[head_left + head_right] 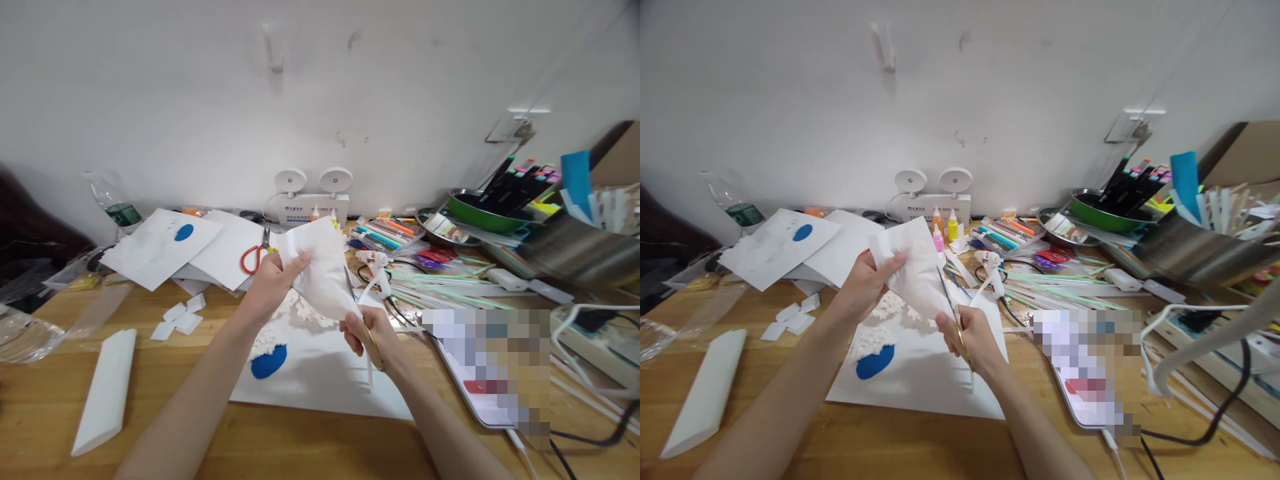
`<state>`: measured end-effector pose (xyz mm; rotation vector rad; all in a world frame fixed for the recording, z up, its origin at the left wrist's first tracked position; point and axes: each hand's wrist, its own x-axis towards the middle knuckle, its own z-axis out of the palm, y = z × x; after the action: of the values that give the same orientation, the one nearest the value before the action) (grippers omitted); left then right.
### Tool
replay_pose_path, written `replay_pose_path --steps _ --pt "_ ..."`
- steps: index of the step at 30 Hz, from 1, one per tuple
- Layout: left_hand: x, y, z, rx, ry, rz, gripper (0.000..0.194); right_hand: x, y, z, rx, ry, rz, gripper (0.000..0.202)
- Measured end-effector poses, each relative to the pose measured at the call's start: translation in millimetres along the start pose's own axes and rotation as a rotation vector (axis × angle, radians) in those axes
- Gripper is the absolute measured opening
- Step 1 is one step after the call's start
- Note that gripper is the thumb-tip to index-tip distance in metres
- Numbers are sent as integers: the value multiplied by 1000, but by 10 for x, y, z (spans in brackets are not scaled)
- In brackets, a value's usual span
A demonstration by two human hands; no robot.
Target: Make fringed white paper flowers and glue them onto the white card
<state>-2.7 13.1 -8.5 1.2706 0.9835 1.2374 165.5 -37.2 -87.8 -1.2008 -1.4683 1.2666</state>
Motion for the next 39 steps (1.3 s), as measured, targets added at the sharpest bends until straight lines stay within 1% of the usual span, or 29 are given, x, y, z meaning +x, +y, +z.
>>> replay_pose_path --steps 5,14,21,32,36,39 --pt "13 9 -25 10 10 10 38 -4 -8 -2 15 4 23 52" --pt "27 24 -68 11 21 -6 34 15 -34 14 59 8 64 54" --pt "33 26 -77 18 22 -1 33 25 -33 16 45 12 68 53" --pt "39 34 -75 -3 13 -6 34 27 -43 14 -29 26 116 51" --pt "41 21 -83 6 19 -3 36 23 -41 15 -15 10 98 51" --pt "37 11 -79 23 21 -12 37 11 -36 11 -10 -7 77 55"
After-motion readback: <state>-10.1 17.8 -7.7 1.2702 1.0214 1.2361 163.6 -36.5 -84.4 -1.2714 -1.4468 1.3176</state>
